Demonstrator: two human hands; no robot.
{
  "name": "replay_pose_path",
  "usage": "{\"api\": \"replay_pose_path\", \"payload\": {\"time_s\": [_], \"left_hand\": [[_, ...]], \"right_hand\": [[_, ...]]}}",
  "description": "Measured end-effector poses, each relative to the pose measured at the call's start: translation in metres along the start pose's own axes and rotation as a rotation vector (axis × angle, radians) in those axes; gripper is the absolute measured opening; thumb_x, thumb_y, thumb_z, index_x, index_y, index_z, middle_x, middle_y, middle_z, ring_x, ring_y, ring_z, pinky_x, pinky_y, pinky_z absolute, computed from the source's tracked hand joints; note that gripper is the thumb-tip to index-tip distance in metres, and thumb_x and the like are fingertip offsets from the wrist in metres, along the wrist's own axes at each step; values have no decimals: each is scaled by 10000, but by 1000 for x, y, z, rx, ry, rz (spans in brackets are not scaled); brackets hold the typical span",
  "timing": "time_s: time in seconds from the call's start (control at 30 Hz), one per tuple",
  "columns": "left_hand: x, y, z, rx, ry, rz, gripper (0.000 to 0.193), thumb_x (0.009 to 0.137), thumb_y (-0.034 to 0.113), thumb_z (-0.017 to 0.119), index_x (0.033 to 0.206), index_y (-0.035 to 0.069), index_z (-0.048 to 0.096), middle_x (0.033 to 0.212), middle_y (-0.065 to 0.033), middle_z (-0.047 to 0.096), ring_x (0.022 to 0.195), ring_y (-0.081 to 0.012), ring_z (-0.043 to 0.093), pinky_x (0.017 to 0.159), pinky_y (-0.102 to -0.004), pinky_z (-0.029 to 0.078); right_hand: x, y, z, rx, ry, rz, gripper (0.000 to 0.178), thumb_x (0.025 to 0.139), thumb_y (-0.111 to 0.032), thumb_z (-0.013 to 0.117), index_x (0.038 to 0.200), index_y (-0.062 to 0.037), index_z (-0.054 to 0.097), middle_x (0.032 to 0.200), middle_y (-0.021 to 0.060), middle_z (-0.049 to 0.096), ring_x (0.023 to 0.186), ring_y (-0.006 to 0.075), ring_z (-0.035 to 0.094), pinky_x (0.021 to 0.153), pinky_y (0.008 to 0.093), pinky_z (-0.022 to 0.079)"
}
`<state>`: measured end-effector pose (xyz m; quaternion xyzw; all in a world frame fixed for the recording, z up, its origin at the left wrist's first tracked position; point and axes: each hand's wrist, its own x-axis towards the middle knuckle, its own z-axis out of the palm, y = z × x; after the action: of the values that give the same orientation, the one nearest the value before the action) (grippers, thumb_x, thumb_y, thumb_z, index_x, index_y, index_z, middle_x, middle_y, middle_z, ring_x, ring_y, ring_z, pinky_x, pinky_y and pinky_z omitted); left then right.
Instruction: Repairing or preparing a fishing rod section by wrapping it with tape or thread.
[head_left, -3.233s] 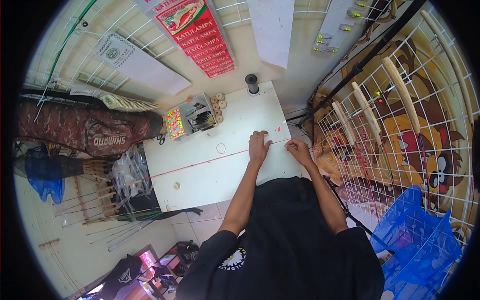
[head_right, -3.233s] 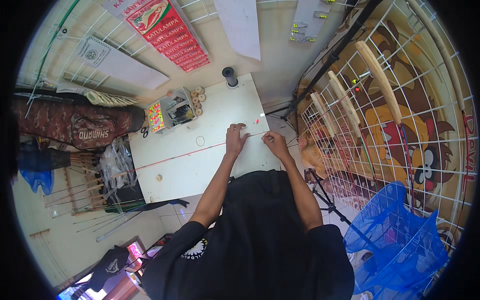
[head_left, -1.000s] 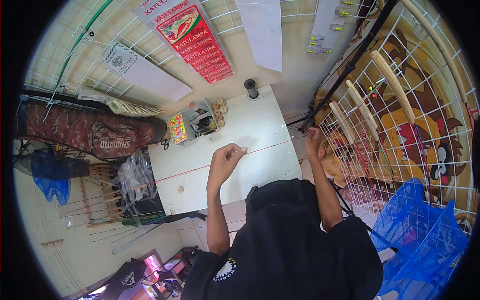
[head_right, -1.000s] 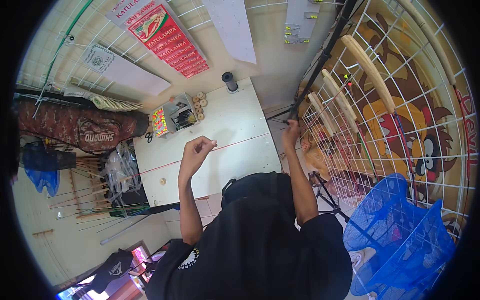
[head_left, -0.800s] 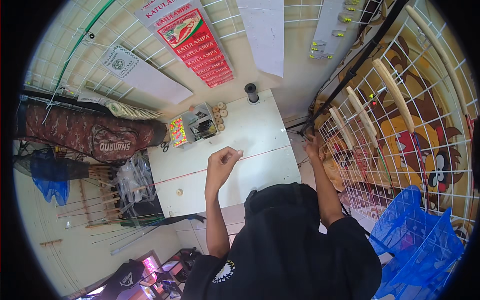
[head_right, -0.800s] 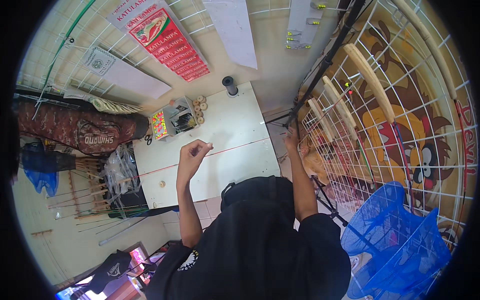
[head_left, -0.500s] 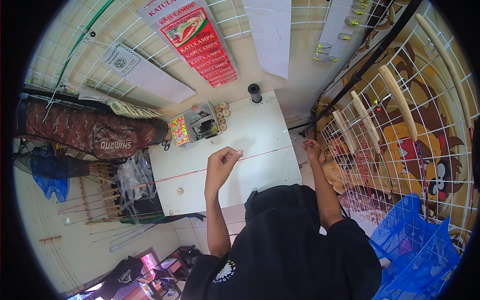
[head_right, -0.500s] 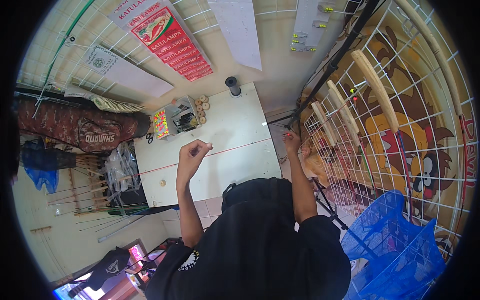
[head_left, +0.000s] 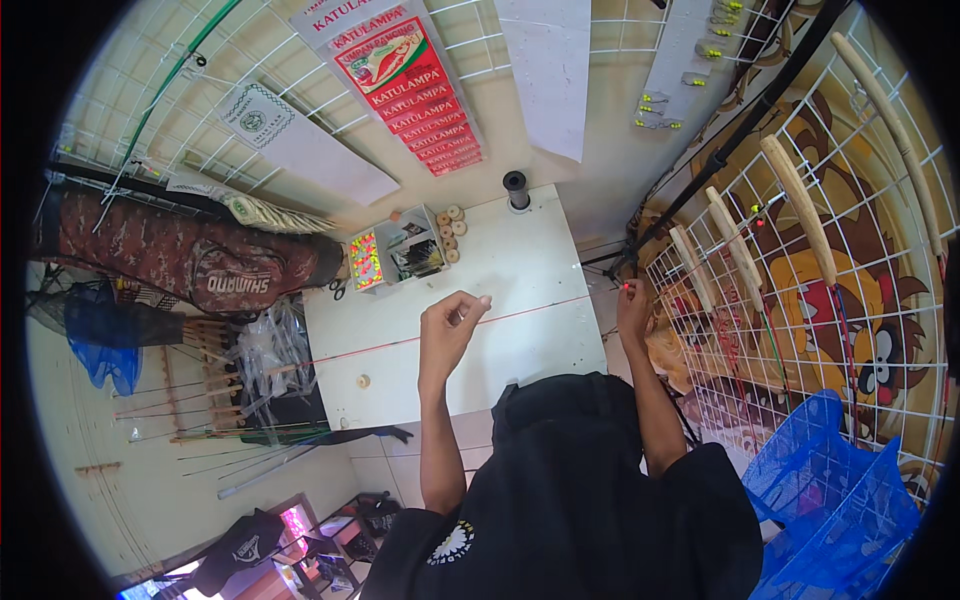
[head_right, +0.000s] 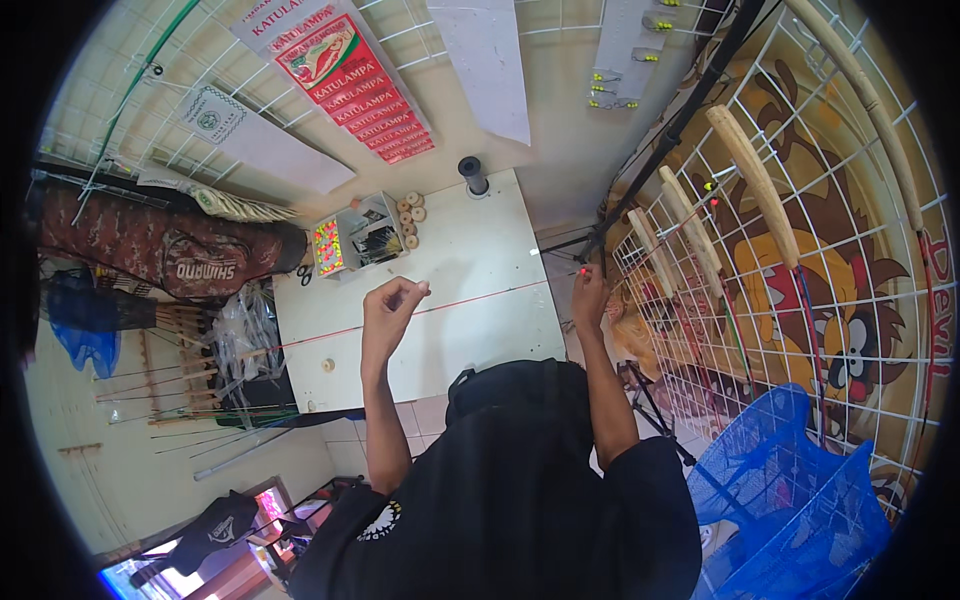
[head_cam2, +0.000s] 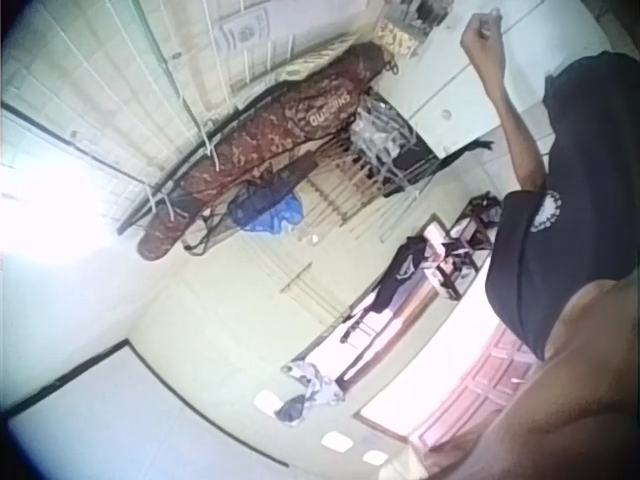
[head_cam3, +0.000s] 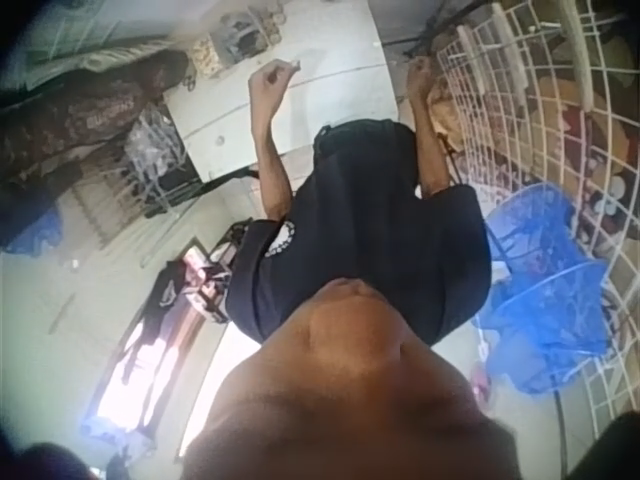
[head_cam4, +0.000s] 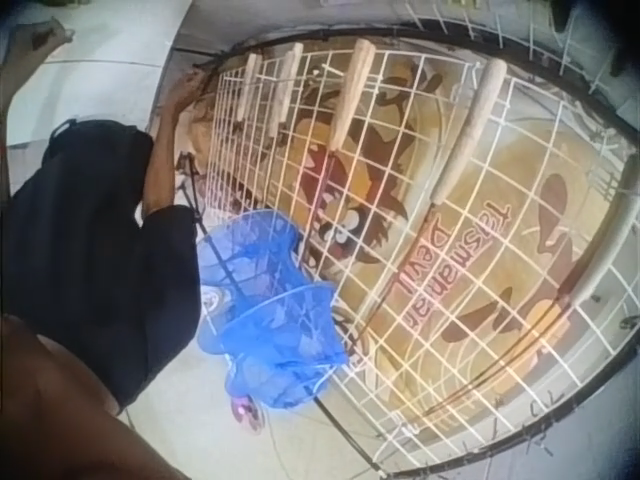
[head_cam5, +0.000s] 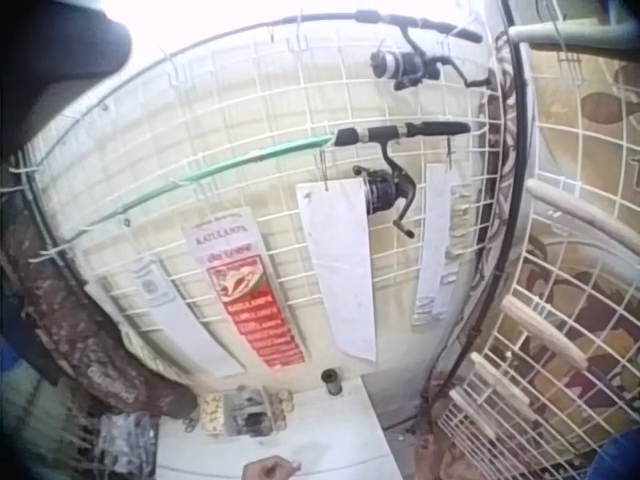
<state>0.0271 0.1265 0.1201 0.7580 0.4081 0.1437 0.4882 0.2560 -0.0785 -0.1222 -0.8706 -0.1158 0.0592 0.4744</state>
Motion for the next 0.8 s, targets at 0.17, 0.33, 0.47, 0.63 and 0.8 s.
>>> {"api": "replay_pose_path", "payload": {"time_s": [0.17, 0.33, 0.47, 0.63, 0.8], "left_hand": [[-3, -1, -2, -64, 20, -17, 271, 919, 252, 695, 797, 10, 687, 633, 76, 493, 599, -18, 358, 536, -219, 264], [-2, 0, -2, -107, 66, 36, 264, 913, 256, 695, 803, 16, 700, 601, 74, 442, 575, -24, 319, 516, -235, 229], [0, -1, 0, -126, 91, 68, 265, 900, 274, 703, 803, 28, 716, 560, 75, 384, 548, -30, 274, 493, -253, 191], [0, 8, 2, -126, 94, 61, 286, 903, 290, 699, 797, 24, 710, 558, 74, 379, 550, -30, 272, 497, -257, 188], [0, 6, 0, -119, 102, 48, 298, 912, 290, 691, 784, 21, 700, 560, 77, 367, 554, -30, 267, 499, -257, 185]], "right_hand": [[-8, -40, -17, -102, -44, -172, 181, 897, -81, 614, 1055, -20, 678, 857, 195, 680, 794, 339, 664, 705, 420, 509], [-14, -76, -27, 75, -81, -311, 199, 869, -70, 657, 1058, -15, 687, 847, 174, 680, 747, 318, 646, 683, 392, 509], [-23, -107, -30, 159, -159, -336, 204, 835, -63, 701, 1033, -19, 690, 858, 133, 680, 761, 277, 635, 716, 369, 504], [-32, -139, -36, 80, -168, -494, 165, 824, -67, 712, 982, -29, 688, 903, 97, 682, 874, 261, 618, 841, 368, 473], [-42, -174, -42, 293, -296, -476, 143, 850, -76, 693, 986, -31, 698, 929, 109, 701, 878, 252, 655, 826, 357, 502]]}}
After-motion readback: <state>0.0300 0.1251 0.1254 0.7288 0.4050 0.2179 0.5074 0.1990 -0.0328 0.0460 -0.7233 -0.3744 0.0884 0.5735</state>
